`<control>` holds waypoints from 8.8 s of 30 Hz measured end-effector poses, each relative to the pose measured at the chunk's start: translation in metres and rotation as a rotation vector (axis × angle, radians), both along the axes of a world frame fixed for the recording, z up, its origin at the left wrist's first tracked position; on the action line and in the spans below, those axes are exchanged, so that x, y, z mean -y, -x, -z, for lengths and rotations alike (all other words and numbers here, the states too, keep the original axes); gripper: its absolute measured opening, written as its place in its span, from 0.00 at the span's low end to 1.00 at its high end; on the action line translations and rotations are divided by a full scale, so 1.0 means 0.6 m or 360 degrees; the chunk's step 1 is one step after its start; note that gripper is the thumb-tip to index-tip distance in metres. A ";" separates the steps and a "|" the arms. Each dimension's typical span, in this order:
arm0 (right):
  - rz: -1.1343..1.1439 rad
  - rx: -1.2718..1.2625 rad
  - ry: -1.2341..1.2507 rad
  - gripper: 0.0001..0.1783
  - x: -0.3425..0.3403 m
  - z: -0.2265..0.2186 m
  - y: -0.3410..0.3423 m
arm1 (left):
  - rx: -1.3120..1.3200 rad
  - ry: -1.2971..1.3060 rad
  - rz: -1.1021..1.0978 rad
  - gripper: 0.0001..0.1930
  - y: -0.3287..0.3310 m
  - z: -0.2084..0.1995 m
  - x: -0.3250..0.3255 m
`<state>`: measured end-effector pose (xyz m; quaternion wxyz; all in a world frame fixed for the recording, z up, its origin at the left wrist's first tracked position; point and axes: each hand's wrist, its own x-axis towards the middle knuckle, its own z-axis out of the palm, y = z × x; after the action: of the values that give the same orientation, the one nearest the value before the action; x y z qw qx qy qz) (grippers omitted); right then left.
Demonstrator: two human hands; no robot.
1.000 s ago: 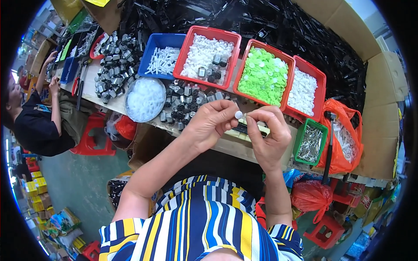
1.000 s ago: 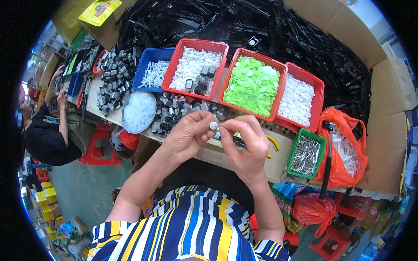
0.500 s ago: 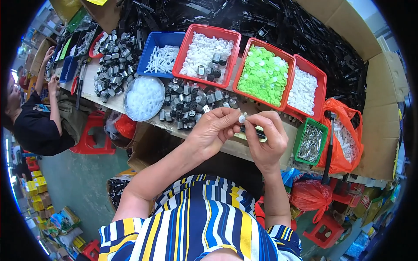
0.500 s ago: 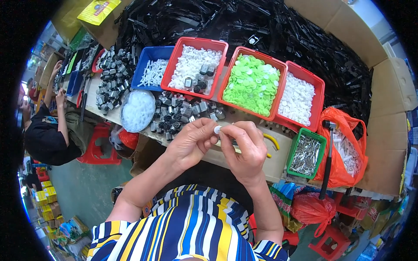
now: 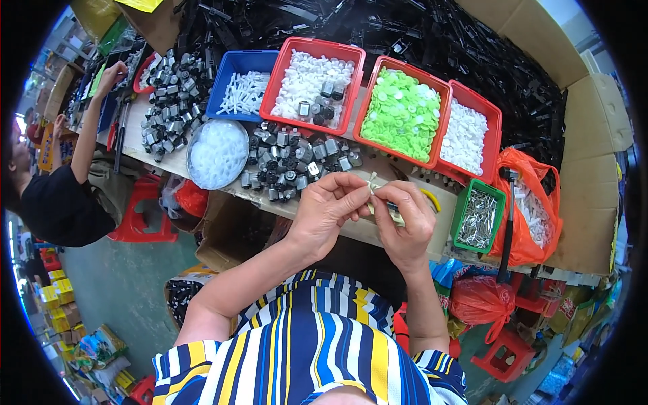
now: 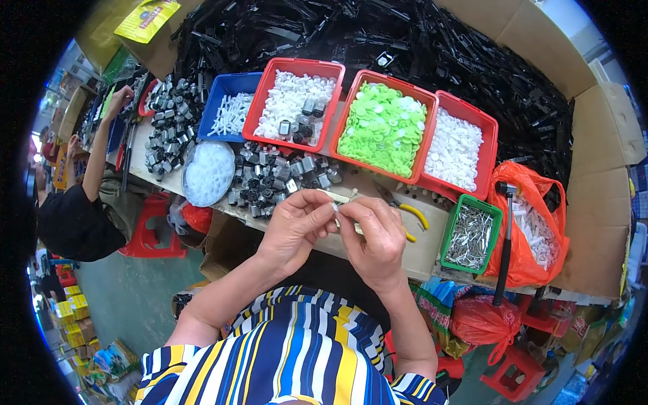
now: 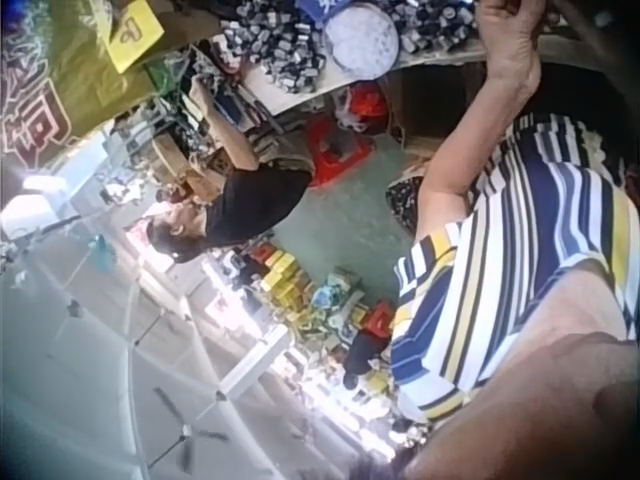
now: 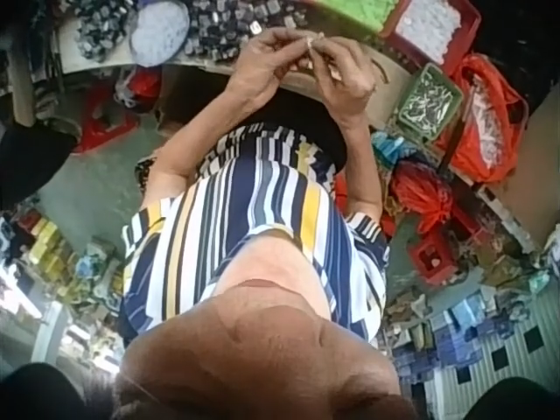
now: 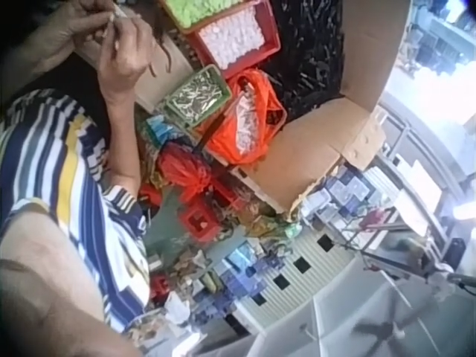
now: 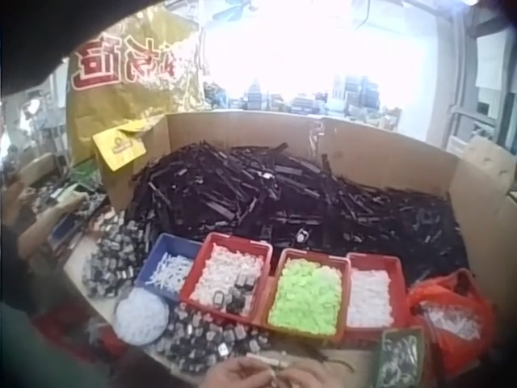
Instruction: Assembling small plastic and metal components into a base using a jig and pliers at a factory workbench.
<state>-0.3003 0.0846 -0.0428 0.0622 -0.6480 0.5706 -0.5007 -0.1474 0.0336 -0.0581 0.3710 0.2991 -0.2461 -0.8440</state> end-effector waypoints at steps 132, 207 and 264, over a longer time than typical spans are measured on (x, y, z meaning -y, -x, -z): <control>-0.0154 0.1106 -0.0881 0.06 -0.005 -0.009 0.078 | 0.0906 0.2408 -0.0214 0.11 0.059 -0.024 0.072; 0.0043 -0.0427 -0.0396 0.06 -0.009 0.050 0.022 | 0.1706 0.3750 -0.0004 0.16 -0.032 0.057 0.045; 0.0836 -0.0234 -0.0552 0.03 -0.140 0.009 0.273 | 0.1249 0.3218 0.0668 0.05 0.379 0.019 0.174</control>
<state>-0.4641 0.1686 -0.0482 -0.0009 -0.4928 0.7980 -0.3469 -0.3746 -0.0705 -0.0694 0.1900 0.0573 -0.9692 -0.1461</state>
